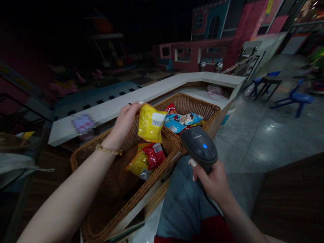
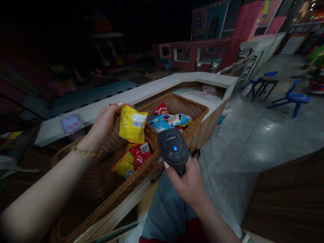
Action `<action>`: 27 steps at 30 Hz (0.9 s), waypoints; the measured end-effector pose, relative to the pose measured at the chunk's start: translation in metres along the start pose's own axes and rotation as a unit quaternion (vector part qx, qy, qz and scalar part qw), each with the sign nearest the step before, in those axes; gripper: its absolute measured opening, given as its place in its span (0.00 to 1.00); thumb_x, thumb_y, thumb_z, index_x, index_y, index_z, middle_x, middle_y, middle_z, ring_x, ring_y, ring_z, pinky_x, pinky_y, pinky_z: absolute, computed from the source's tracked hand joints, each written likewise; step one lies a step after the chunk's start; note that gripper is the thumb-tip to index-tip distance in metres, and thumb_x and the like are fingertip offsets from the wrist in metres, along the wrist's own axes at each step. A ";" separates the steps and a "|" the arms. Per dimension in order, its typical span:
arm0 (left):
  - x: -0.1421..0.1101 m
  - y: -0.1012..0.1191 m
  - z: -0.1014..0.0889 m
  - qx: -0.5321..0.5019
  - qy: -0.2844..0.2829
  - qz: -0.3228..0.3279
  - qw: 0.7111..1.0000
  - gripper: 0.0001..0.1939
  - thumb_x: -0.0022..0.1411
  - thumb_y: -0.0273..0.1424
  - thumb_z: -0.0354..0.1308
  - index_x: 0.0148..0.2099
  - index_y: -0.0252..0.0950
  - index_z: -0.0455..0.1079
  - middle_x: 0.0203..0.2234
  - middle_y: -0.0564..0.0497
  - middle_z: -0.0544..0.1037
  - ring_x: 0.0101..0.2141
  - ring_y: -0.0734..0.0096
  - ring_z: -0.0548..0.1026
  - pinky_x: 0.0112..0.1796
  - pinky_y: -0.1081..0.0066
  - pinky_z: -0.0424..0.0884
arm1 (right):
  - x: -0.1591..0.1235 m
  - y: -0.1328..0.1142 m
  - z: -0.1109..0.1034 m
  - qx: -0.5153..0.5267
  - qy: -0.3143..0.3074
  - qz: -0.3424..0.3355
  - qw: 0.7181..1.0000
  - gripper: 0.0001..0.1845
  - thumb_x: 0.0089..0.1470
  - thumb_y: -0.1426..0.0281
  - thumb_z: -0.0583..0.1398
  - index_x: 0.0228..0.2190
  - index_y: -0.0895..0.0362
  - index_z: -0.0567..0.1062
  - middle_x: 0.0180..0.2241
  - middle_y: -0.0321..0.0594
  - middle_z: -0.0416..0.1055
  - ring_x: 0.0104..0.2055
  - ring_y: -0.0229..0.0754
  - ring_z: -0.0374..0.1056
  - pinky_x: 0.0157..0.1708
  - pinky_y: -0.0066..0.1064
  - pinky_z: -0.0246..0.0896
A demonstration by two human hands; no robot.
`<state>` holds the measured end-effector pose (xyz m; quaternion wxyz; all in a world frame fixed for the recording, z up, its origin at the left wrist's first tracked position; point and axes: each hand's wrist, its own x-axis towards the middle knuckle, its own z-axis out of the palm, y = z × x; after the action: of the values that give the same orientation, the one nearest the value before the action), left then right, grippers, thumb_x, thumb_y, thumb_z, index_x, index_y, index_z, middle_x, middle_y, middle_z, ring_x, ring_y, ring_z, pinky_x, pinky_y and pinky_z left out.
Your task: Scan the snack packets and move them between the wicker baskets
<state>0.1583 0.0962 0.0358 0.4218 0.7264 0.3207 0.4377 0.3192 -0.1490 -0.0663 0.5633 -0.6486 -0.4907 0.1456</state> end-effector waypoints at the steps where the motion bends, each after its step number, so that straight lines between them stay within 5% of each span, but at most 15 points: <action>1: 0.000 0.002 -0.003 0.012 0.004 -0.002 1.000 0.17 0.66 0.42 0.54 0.38 0.35 0.79 0.32 0.46 0.82 0.39 0.62 0.79 0.47 0.64 0.73 | 0.000 0.001 -0.001 0.004 0.001 0.002 1.000 0.12 0.59 0.58 0.61 0.29 0.51 0.78 0.21 0.39 0.75 0.29 0.50 0.75 0.28 0.35 0.69; 5: -0.001 0.003 -0.002 0.072 -0.010 0.003 0.997 0.18 0.67 0.41 0.53 0.36 0.34 0.77 0.31 0.45 0.82 0.37 0.63 0.80 0.50 0.62 0.72 | 0.000 0.003 -0.003 0.024 0.004 0.011 1.000 0.13 0.59 0.57 0.62 0.28 0.52 0.78 0.19 0.38 0.74 0.27 0.48 0.75 0.27 0.34 0.68; 9: -0.003 -0.007 0.013 0.143 -0.108 0.013 0.984 0.17 0.64 0.42 0.58 0.46 0.34 0.77 0.40 0.44 0.84 0.42 0.62 0.80 0.50 0.61 0.72 | -0.002 0.009 -0.006 0.033 0.016 0.023 0.999 0.14 0.59 0.57 0.62 0.28 0.53 0.77 0.17 0.37 0.72 0.24 0.46 0.73 0.24 0.32 0.66; 13: 0.007 -0.022 0.029 0.236 -0.222 0.051 0.945 0.18 0.62 0.39 0.59 0.50 0.37 0.77 0.47 0.44 0.83 0.44 0.60 0.80 0.48 0.62 0.73 | -0.002 0.014 -0.010 0.038 0.018 0.033 0.999 0.14 0.59 0.57 0.62 0.29 0.54 0.76 0.15 0.34 0.70 0.20 0.44 0.71 0.24 0.32 0.65; 16: 0.021 -0.030 0.042 0.314 -0.254 0.075 0.912 0.16 0.61 0.35 0.59 0.49 0.41 0.79 0.45 0.47 0.84 0.44 0.60 0.80 0.49 0.63 0.72 | -0.001 0.016 -0.013 0.039 0.019 0.042 0.998 0.14 0.59 0.57 0.62 0.29 0.54 0.75 0.15 0.33 0.70 0.19 0.44 0.70 0.23 0.32 0.65; 23: 0.044 -0.033 0.096 0.437 -0.315 0.127 0.833 0.30 0.63 0.42 0.60 0.66 0.40 0.69 0.59 0.41 0.76 0.60 0.49 0.71 0.63 0.48 0.56 | 0.001 0.022 -0.016 0.019 0.027 0.043 0.999 0.17 0.60 0.57 0.61 0.24 0.52 0.73 0.13 0.32 0.68 0.16 0.43 0.67 0.24 0.33 0.65; 27: 0.049 -0.035 0.128 0.445 -0.368 0.139 0.805 0.38 0.62 0.42 0.63 0.71 0.40 0.60 0.64 0.41 0.71 0.63 0.51 0.68 0.64 0.53 0.55 | 0.002 0.027 -0.016 0.003 0.036 0.054 0.998 0.17 0.60 0.56 0.61 0.23 0.52 0.73 0.15 0.35 0.70 0.21 0.47 0.72 0.26 0.34 0.66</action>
<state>0.2912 0.1100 -0.0109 0.0736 0.9778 0.1963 0.0012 0.3449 -0.1535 -0.0841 0.5740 -0.6772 -0.4340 0.1532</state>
